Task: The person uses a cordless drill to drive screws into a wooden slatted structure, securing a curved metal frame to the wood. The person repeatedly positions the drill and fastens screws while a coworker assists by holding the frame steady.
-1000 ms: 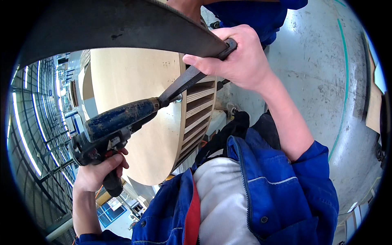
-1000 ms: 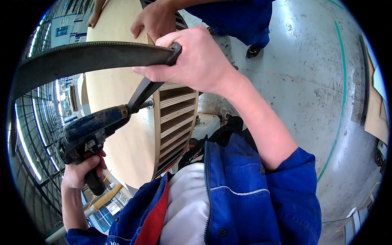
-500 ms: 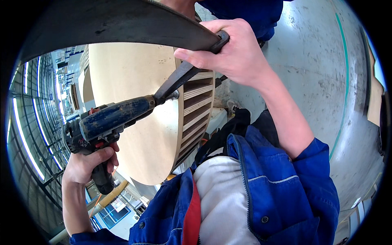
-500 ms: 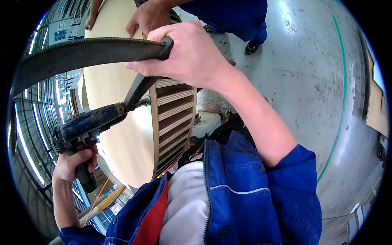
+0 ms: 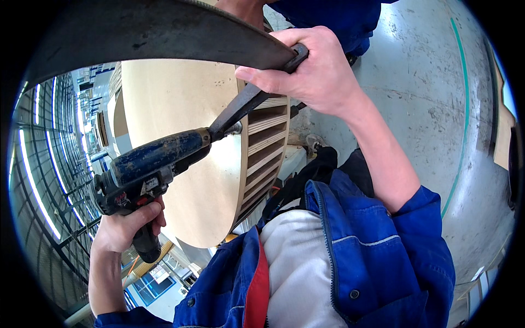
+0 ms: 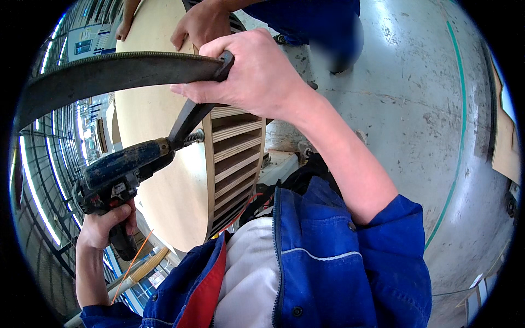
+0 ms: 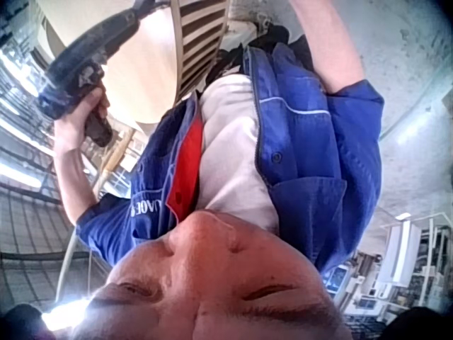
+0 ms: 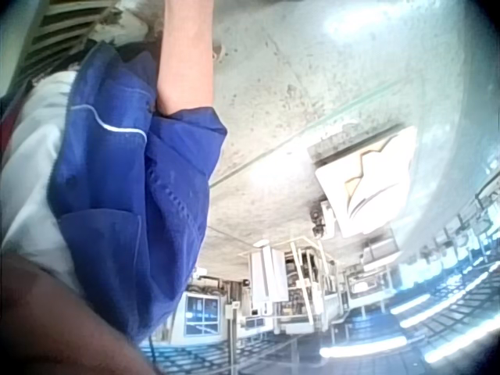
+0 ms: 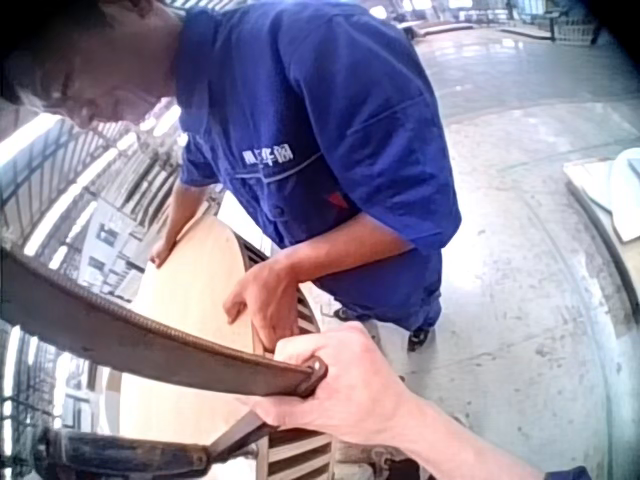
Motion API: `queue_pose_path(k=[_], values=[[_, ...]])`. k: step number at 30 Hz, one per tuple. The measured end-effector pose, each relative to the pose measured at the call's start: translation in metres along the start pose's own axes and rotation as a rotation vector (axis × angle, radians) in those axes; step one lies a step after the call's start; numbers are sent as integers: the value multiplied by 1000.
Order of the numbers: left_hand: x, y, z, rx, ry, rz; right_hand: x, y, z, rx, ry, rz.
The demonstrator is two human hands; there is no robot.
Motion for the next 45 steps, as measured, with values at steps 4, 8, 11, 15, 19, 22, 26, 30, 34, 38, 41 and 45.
queue_pose_path(k=[4, 8, 11, 15, 19, 22, 26, 30, 34, 38, 41, 45], values=[[0, -3, 2, -50, 4, -24, 2, 1, 1, 35, 28, -1], [3, -6, 2, -58, -12, -25, 7, 4, 4, -13, 47, 94], [10, -7, -2, -54, -81, -15, 9, 4, 7, -34, 69, 152], [20, -9, -9, -68, -149, -4, 8, 2, 8, -69, -65, 109], [23, -11, -10, -101, -128, 17, 9, 4, 8, -19, 45, 163], [23, -12, -9, -125, -194, 25, 8, 5, 7, -25, 23, 138], [28, -13, -8, -92, -205, -20, 5, 5, 6, -77, 26, 148], [31, -15, -9, -109, -248, -47, 4, 5, 4, -144, 33, 146], [33, -17, -10, -149, -250, -51, 4, 7, 5, -163, 28, 148], [36, -18, -11, -125, -283, -42, 6, 8, 7, -260, 14, 195], [39, -21, -11, -177, -279, -5, 7, 9, 9, -301, 21, 218], [38, -21, -6, -219, -292, -17, 8, 9, 11, -293, 70, 231]])
Point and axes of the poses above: each hand's wrist, its own y-axis towards the middle knuckle, its own x-axis out of the palm, z = x × y, the point moved 1 cm from there along y, towards the middle knuckle, and after that the axes turned 2 degrees about y, right-handed, at the moved point
